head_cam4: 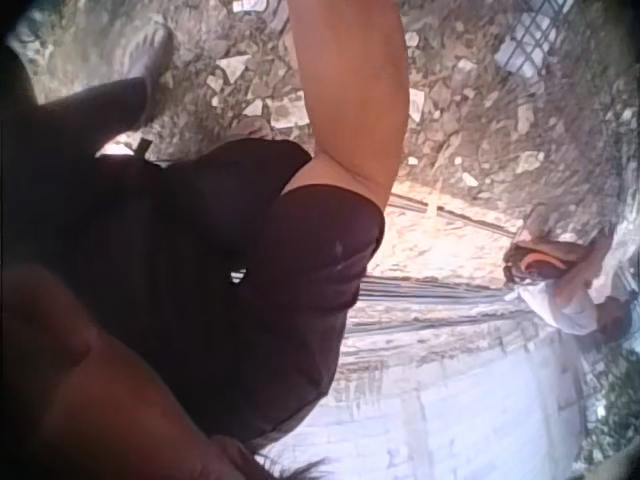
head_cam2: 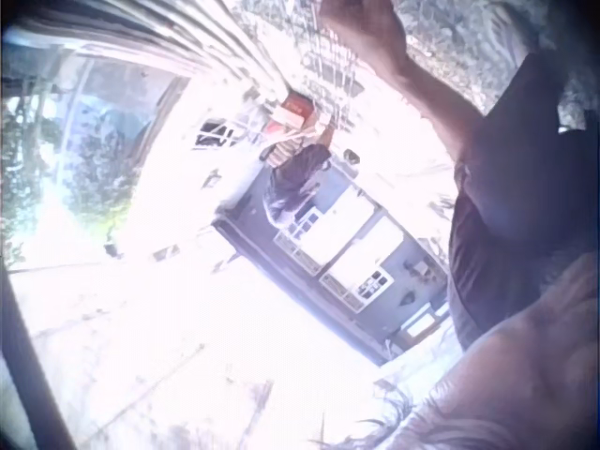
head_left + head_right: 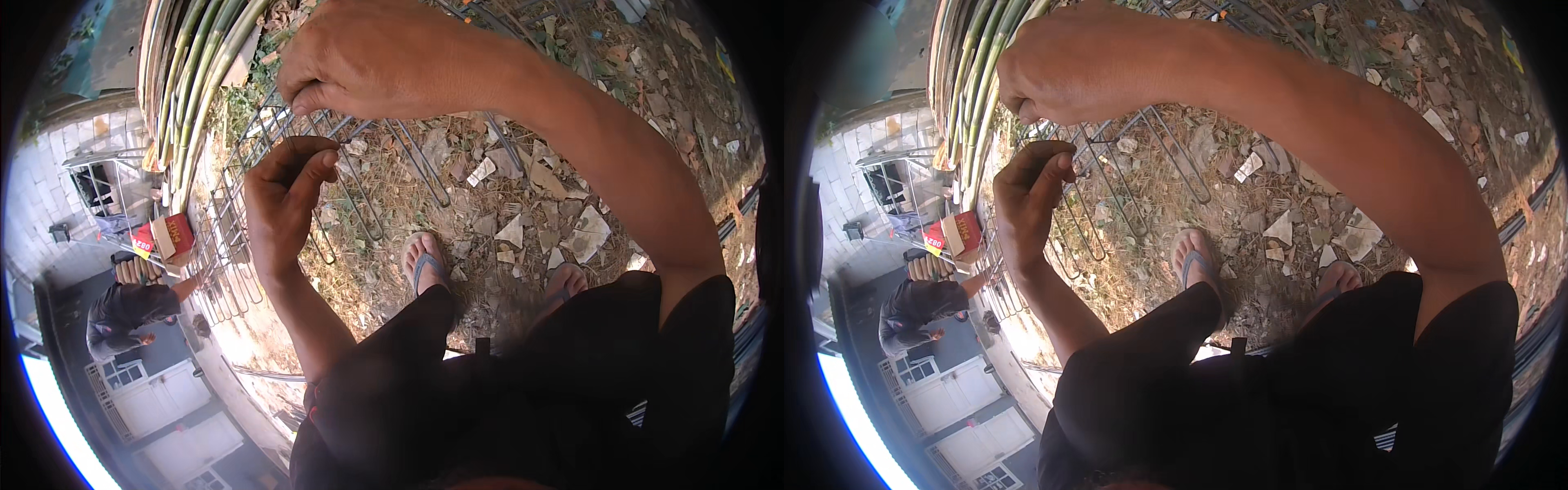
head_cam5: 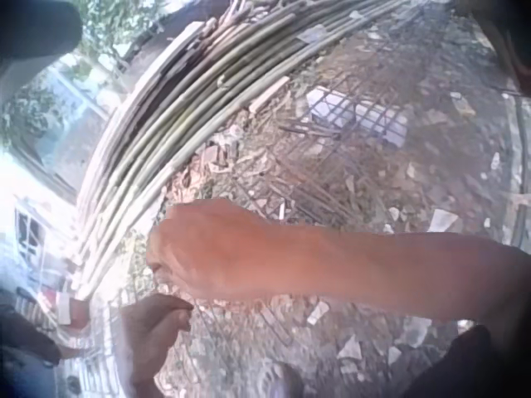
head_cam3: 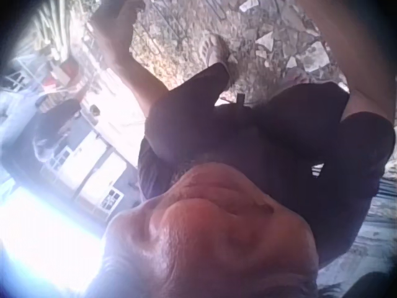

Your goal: The person assembles a metal reinforcement frame by using pliers to tie wire around intersecting metal bars while crouching on the ground. The person uses the pliers to twist and cut the wire, securing the structure at multiple points.

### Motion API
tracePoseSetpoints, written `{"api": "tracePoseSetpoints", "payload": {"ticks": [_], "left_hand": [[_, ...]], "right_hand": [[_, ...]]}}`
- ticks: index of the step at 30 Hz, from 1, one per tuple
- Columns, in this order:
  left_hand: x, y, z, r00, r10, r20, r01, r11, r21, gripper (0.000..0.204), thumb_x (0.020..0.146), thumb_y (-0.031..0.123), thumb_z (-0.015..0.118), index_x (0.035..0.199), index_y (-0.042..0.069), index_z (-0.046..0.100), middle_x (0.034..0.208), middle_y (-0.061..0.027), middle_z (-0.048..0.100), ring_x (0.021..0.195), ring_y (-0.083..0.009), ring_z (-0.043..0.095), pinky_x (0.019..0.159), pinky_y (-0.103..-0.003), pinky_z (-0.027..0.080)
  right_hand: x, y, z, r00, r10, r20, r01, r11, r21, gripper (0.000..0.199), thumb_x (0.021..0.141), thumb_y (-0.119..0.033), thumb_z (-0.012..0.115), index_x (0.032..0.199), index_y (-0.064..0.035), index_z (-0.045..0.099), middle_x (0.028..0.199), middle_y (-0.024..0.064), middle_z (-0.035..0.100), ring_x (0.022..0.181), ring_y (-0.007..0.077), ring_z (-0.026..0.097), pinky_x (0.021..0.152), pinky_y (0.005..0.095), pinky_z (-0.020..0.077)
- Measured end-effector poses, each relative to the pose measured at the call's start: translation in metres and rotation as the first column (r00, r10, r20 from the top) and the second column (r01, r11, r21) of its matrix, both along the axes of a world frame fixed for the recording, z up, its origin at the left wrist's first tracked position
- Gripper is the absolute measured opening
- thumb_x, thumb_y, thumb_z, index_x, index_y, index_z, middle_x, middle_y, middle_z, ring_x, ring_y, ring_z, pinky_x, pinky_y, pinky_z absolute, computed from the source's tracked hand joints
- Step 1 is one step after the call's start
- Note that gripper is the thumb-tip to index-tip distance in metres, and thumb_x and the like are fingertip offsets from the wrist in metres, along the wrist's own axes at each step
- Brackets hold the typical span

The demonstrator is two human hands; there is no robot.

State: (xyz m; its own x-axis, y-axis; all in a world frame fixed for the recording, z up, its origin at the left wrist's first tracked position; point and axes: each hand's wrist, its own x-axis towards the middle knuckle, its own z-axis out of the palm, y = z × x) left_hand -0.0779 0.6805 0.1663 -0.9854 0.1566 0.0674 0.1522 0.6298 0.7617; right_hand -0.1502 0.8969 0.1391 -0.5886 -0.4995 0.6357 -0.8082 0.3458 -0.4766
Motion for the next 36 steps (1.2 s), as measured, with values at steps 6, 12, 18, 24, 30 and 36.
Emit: {"api": "tracePoseSetpoints", "payload": {"ticks": [6, 12, 18, 24, 30, 36], "left_hand": [[0.037, 0.001, 0.035, 0.953, -0.073, -0.293, 0.067, 0.997, -0.03, 0.028, 0.103, 0.022, 0.068, 0.106, -0.004, 0.077, 0.058, 0.0043, 0.054, 0.047, -0.0009, 0.042, 0.046, -0.02, 0.025], [0.05, 0.007, 0.054, 0.961, -0.113, -0.252, 0.134, 0.989, 0.065, 0.042, 0.105, 0.032, 0.063, 0.11, -0.009, 0.072, 0.06, 0.0014, 0.057, 0.052, -0.0037, 0.046, 0.051, -0.02, 0.031], [0.037, 0.027, 0.036, 0.954, -0.08, -0.287, 0.166, 0.943, 0.288, 0.048, 0.107, 0.037, 0.057, 0.125, -0.007, 0.065, 0.088, -0.0134, 0.076, 0.074, -0.0133, 0.069, 0.065, -0.025, 0.05], [0.012, 0.02, 0.009, 0.965, -0.052, -0.258, 0.169, 0.873, 0.457, 0.037, 0.109, 0.026, 0.055, 0.13, -0.003, 0.062, 0.104, -0.0141, 0.072, 0.089, -0.0203, 0.069, 0.074, -0.03, 0.053], [-0.013, 0.028, -0.021, 0.991, -0.13, -0.025, 0.076, 0.403, 0.912, 0.036, 0.106, 0.036, 0.056, 0.128, 0.01, 0.067, 0.138, -0.0124, 0.062, 0.133, -0.0241, 0.053, 0.115, -0.05, 0.036], [-0.026, 0.033, -0.089, 0.98, -0.154, 0.125, -0.021, 0.547, 0.837, 0.049, 0.104, 0.035, 0.063, 0.138, -0.001, 0.063, 0.14, -0.011, 0.064, 0.119, -0.0201, 0.063, 0.094, -0.036, 0.051]], "right_hand": [[0.01, 0.037, 0.042, 0.918, 0.332, 0.217, -0.275, 0.927, -0.255, 0.019, 0.093, -0.007, 0.067, 0.079, 0.0039, 0.074, 0.071, 0.0187, 0.069, 0.06, 0.0278, 0.065, 0.064, 0.0428, 0.0555], [0.055, 0.051, 0.094, 0.865, 0.168, 0.472, -0.05, 0.966, -0.253, 0.021, 0.091, -0.003, 0.066, 0.07, 0.0018, 0.069, 0.066, 0.0133, 0.066, 0.058, 0.0209, 0.062, 0.06, 0.0397, 0.0537], [0.057, 0.044, 0.083, 0.985, 0.136, 0.11, -0.121, 0.984, -0.132, 0.016, 0.084, 0.002, 0.064, 0.068, 0.002, 0.067, 0.069, 0.0183, 0.066, 0.062, 0.0237, 0.067, 0.062, 0.0388, 0.0548], [0.067, 0.032, 0.091, 0.746, 0.152, 0.648, 0.224, 0.86, -0.459, 0.014, 0.089, -0.01, 0.068, 0.085, 0.0033, 0.071, 0.078, 0.0183, 0.07, 0.073, 0.027, 0.07, 0.067, 0.0416, 0.0562], [0.044, -0.031, -0.012, 0.944, 0.056, 0.325, 0.146, 0.813, -0.563, 0.031, 0.098, -0.028, 0.069, 0.107, 0.0012, 0.075, 0.086, 0.016, 0.074, 0.071, 0.023, 0.073, 0.069, 0.0359, 0.058], [0.048, -0.005, -0.051, 0.621, 0.219, 0.753, 0.208, 0.88, -0.427, 0.019, 0.103, -0.016, 0.061, 0.109, -0.0004, 0.071, 0.07, -0.0015, 0.061, 0.057, 0.0062, 0.054, 0.052, 0.0264, 0.0431]]}}
